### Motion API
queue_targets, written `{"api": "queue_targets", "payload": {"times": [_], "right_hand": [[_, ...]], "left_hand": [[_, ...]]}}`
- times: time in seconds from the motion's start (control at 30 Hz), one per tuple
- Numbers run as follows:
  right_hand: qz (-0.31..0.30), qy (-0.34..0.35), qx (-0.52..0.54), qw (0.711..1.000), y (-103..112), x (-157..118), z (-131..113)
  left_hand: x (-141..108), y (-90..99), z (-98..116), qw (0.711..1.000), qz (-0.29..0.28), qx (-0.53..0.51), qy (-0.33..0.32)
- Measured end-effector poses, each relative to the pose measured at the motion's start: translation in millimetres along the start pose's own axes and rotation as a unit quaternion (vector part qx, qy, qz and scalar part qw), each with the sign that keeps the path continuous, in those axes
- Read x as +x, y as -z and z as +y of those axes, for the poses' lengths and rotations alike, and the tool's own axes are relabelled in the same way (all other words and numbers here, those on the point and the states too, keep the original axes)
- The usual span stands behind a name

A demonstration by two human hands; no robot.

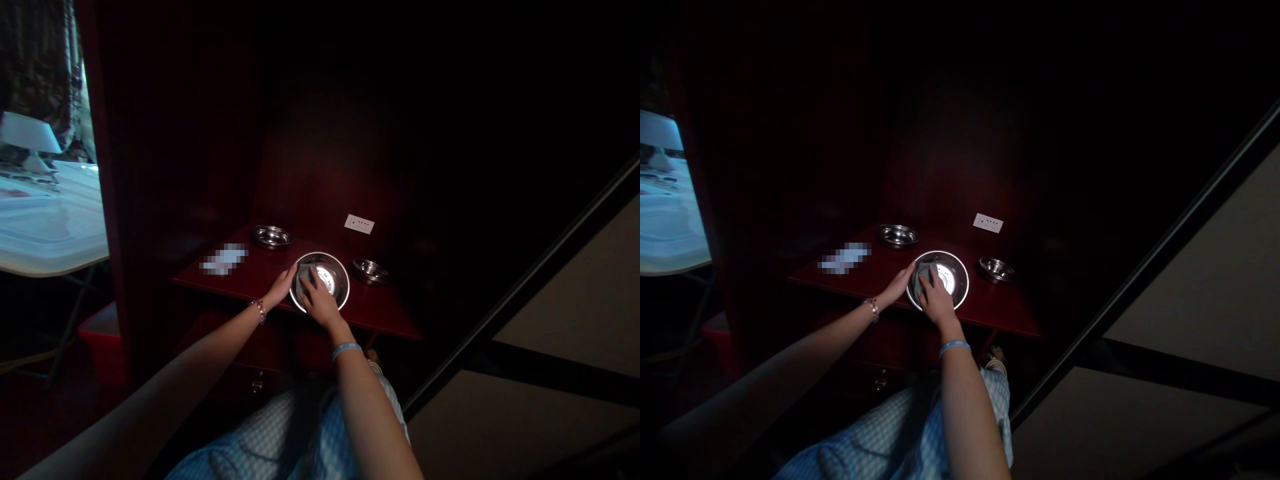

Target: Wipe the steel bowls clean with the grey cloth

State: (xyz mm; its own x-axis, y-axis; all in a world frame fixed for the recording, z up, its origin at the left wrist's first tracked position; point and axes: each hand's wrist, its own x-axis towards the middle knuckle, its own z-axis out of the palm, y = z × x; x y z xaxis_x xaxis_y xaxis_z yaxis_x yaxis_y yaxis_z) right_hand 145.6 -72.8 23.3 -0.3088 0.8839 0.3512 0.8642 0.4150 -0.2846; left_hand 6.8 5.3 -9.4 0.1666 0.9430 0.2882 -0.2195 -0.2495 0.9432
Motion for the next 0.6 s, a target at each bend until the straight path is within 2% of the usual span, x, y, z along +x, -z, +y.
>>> {"api": "queue_targets", "payload": {"times": [0.1,0.23,0.4,0.6], "right_hand": [[0.008,-0.029,0.047,0.998,-12,5,-4],[-0.020,-0.051,0.139,0.989,-16,11,-14],[-0.068,-0.061,0.254,0.963,-6,7,-20],[-0.098,-0.070,0.242,0.963,17,-3,-12]], "left_hand": [[2,-0.3,-1,1.000,0.010,-0.003,-0.005],[3,0.0,-3,1.000,0.024,-0.002,-0.012],[4,1.1,-4,0.998,0.055,-0.006,0.001],[2,0.5,1,0.997,0.074,0.031,-0.011]]}}
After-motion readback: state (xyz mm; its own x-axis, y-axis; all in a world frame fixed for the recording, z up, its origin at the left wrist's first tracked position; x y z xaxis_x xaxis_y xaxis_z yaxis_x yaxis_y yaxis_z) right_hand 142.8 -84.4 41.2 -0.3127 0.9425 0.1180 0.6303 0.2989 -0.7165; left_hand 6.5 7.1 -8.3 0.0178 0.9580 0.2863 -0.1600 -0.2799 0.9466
